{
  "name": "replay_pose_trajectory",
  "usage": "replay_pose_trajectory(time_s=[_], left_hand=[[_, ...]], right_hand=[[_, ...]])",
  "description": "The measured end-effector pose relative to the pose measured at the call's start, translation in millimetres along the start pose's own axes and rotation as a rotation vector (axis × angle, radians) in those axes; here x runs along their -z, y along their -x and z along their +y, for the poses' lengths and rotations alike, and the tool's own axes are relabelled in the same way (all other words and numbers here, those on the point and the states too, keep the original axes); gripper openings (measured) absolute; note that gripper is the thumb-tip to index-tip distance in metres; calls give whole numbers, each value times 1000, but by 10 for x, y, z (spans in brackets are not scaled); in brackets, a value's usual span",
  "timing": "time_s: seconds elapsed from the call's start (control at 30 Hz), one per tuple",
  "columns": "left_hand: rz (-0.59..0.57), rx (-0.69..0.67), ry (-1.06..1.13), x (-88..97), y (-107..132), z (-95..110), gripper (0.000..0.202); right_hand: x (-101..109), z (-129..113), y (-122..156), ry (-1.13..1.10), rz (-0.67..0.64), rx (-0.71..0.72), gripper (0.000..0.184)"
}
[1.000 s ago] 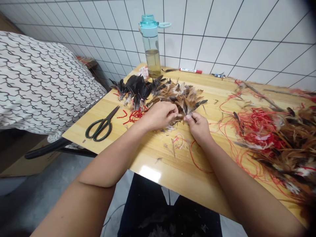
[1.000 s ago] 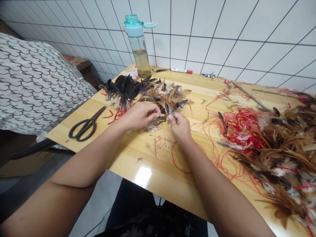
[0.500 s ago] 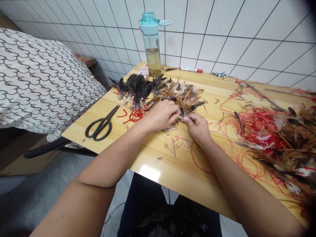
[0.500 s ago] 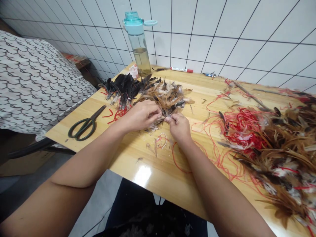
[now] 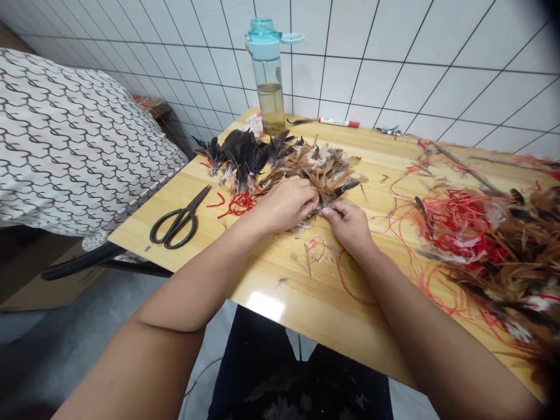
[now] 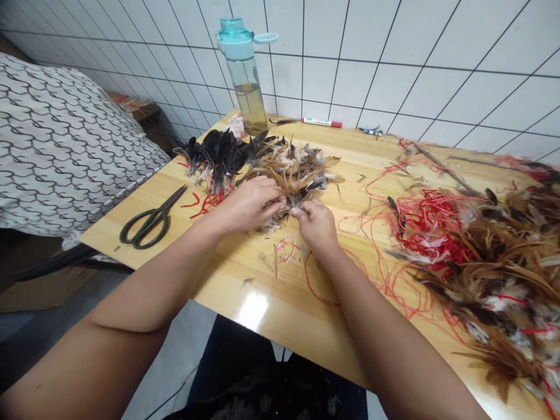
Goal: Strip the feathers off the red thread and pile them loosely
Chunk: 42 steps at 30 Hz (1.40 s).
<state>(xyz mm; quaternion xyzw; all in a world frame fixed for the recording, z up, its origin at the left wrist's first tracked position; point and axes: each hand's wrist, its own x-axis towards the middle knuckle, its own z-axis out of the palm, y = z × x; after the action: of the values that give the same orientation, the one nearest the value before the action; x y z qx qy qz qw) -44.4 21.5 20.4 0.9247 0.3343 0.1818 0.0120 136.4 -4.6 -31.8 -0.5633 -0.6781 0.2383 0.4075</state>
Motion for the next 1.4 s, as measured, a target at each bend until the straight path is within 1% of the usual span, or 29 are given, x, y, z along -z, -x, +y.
replay_pose_trajectory(time_s=[0.27, 0.5, 0.57, 0.63, 0.7, 0.77, 0.8, 0.83, 0.9, 0.97, 1.03, 1.1, 1.2, 1.3, 1.4], left_hand=[[-3, -6, -5, 13, 2, 10, 21], [-16, 20, -51, -41, -11, 63, 22], [9, 30, -41, -55, -12, 74, 22], [73, 46, -3, -47, -9, 69, 20], [157, 92, 33, -12, 0, 44, 17], [190, 158, 45, 41, 11, 9, 15], [170, 184, 46, 67, 17, -8, 14], [127, 201, 47, 87, 21, -21, 12], [-5, 209, 52, 103, 27, -34, 10], [-131, 206, 53, 80, 26, -28, 11], [-198, 203, 42, 26, 21, -16, 13], [-205, 194, 29, -39, 14, -11, 13], [-179, 157, 16, -107, 3, -19, 16], [-110, 144, 29, -106, -5, -27, 18], [-48, 163, 80, -64, -7, -11, 15]], right_hand=[[-4, -1, -3, 9, 5, -5, 20], [-16, 2, 5, 13, -8, 22, 20], [-15, 4, 2, 3, -9, 17, 20], [-6, 9, -2, -20, -5, -7, 20], [11, 14, -6, -66, 9, -52, 19], [28, 15, -8, -124, 35, -108, 19], [35, 13, -8, -152, 50, -133, 20], [40, 11, -9, -177, 65, -153, 20], [44, 5, -9, -215, 88, -171, 20], [42, 1, -9, -232, 100, -179, 20], [39, -2, -8, -226, 103, -187, 20], [38, -7, -5, -200, 100, -182, 20], [40, -14, 0, -143, 96, -148, 21], [39, -13, 8, -111, 96, -128, 21], [37, 3, 15, -99, 90, -111, 22]])
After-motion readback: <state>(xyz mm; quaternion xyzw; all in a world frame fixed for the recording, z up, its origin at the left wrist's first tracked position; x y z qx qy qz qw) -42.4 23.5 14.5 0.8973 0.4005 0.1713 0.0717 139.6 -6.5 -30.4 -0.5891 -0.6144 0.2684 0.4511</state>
